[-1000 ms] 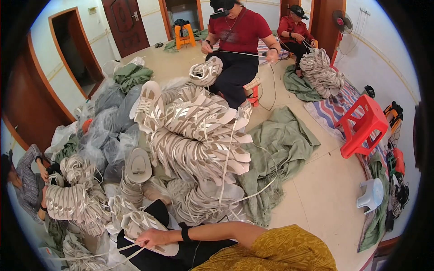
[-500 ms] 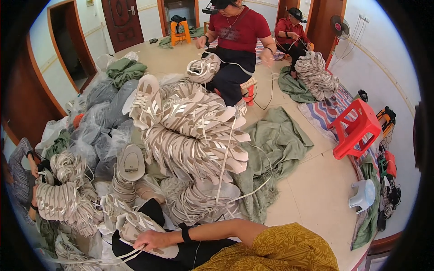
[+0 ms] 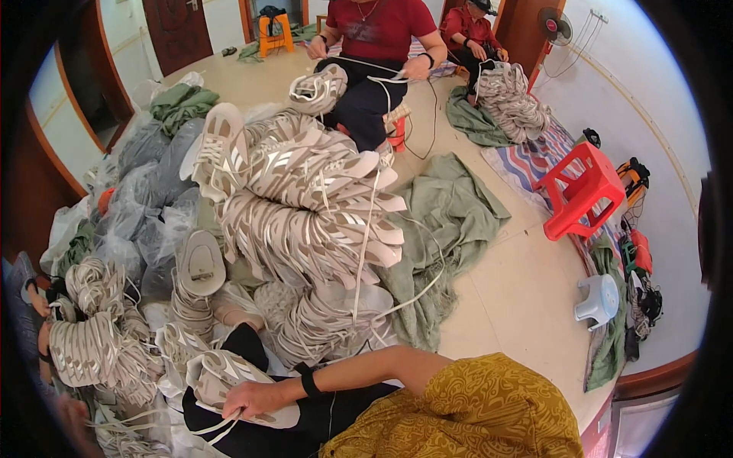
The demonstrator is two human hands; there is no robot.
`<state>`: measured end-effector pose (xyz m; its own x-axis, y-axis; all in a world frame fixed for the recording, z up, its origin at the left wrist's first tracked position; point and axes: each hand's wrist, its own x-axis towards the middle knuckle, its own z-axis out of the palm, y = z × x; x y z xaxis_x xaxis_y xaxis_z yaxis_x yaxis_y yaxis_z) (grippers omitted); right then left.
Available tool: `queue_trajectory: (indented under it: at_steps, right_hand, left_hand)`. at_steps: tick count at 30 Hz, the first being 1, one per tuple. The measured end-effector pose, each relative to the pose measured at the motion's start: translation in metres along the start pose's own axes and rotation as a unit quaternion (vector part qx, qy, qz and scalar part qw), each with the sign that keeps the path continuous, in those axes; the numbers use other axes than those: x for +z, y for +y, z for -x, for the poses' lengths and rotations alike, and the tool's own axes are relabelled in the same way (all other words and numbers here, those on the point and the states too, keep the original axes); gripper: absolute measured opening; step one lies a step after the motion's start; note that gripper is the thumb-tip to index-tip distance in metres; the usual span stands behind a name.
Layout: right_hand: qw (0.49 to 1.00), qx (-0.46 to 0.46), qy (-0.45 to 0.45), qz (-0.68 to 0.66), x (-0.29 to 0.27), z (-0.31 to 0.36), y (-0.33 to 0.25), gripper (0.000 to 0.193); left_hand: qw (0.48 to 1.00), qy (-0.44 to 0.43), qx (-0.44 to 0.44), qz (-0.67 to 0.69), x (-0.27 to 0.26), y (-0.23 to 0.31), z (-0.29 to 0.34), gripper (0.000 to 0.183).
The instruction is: The recorder is lacing a white Reebok shoe while sitting on the floor in a shoe manufacturing environment.
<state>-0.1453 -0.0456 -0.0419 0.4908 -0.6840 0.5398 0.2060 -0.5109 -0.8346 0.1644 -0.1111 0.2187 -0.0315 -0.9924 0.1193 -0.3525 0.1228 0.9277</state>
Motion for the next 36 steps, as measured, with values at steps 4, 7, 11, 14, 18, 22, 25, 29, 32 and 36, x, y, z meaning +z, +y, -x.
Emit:
queue_trajectory:
  at_steps: [4, 7, 11, 14, 18, 22, 25, 29, 32, 36]
  right_hand:
    - [1.0, 0.001, -0.001, 0.003, -0.002, 0.004, 0.001, 0.034]
    - [1.0, -0.011, 0.004, 0.018, 0.003, 0.003, 0.002, 0.034]
    - [1.0, -0.025, 0.008, 0.01, 0.009, 0.0, 0.004, 0.033]
    - [0.996, -0.041, 0.027, 0.071, 0.002, 0.003, 0.006, 0.032]
    - [0.991, -0.053, 0.033, 0.121, 0.003, 0.007, 0.004, 0.036]
    - [0.981, -0.102, 0.087, 0.141, 0.007, 0.01, -0.004, 0.043]
    - [0.978, -0.067, 0.109, 0.164, -0.023, 0.043, -0.026, 0.041]
    - [0.975, 0.205, -0.009, 0.089, -0.076, 0.11, -0.079, 0.035]
    - [0.956, 0.229, -0.124, 0.136, -0.089, 0.154, -0.106, 0.019]
    - [0.94, 0.316, -0.109, 0.073, -0.092, 0.181, -0.13, 0.014]
  left_hand:
    - [0.992, 0.056, 0.028, -0.112, 0.051, -0.024, 0.03, 0.021]
    - [0.983, 0.035, -0.058, -0.171, 0.097, 0.015, 0.066, 0.022]
    - [0.963, -0.004, 0.016, -0.268, 0.089, -0.037, 0.074, 0.021]
    - [0.988, 0.024, -0.042, -0.143, 0.095, -0.082, 0.077, 0.02]
    - [0.992, 0.022, -0.075, -0.097, 0.129, -0.095, 0.098, 0.016]
    - [0.989, 0.031, -0.13, -0.061, 0.144, -0.14, 0.126, 0.018]
    - [0.983, 0.002, -0.148, -0.109, 0.15, -0.16, 0.132, 0.021]
    - [0.987, 0.007, -0.135, -0.083, 0.168, -0.155, 0.12, 0.022]
    - [0.982, 0.017, -0.188, -0.03, 0.172, -0.14, 0.121, 0.024]
    - [0.982, 0.022, -0.187, 0.001, 0.162, -0.132, 0.129, 0.024]
